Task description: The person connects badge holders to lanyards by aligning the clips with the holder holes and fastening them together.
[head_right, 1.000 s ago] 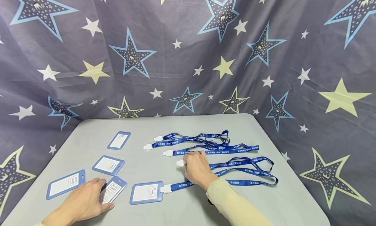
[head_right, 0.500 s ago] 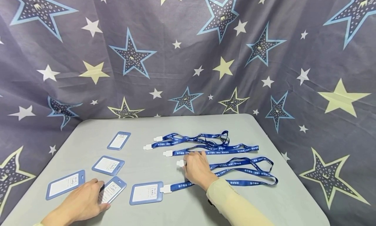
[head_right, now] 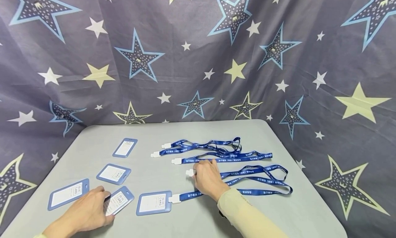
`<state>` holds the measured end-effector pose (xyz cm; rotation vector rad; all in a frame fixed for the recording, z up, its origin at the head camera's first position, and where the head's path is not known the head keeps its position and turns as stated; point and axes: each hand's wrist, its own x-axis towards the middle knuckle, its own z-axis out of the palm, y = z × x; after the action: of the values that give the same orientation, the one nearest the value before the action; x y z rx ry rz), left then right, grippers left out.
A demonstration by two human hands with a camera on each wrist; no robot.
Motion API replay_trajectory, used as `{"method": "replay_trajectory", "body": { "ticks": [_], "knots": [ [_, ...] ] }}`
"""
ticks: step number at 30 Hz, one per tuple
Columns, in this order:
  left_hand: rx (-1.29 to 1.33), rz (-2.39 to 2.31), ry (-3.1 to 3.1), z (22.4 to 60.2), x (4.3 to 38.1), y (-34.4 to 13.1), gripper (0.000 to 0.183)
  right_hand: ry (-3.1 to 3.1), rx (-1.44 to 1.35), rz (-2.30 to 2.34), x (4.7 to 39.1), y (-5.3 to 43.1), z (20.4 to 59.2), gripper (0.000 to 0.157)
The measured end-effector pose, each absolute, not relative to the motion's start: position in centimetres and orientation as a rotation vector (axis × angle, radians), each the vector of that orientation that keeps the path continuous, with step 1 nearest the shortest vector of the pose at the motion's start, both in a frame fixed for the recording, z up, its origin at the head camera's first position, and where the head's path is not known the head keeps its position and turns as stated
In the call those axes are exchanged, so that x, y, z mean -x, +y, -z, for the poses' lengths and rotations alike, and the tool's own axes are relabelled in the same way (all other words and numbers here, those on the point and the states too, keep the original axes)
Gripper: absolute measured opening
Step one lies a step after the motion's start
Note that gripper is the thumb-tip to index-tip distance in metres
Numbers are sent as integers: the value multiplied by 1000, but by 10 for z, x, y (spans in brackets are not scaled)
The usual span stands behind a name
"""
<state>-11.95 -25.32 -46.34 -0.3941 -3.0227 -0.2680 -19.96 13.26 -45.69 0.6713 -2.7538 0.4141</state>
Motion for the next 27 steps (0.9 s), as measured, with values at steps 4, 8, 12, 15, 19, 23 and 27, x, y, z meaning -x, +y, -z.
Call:
{"method": "replay_trajectory", "body": {
  "ticks": [4,8,12,15,19,23,27],
  "knots": [
    [407,259,-3025,463,119,-252,50,-2758,-664,-414,199,132,458,15],
    [416,274,-3032,462,121,-251,53,-2761,-659,-418,198,133,459,14],
    [437,284,-3004,462,122,-250,49,-2762,-657,-422,197,133,459,13],
    [465,282,-2963,462,123,-249,47,-2762,-660,-422,196,133,459,13],
    [485,278,-2937,460,125,-246,50,-2758,-667,-415,195,133,458,13],
    [500,286,-2928,456,128,-242,60,-2755,-674,-408,195,134,458,14],
    [527,288,-2925,453,131,-238,69,-2758,-678,-414,195,134,458,13]
  ]
}}
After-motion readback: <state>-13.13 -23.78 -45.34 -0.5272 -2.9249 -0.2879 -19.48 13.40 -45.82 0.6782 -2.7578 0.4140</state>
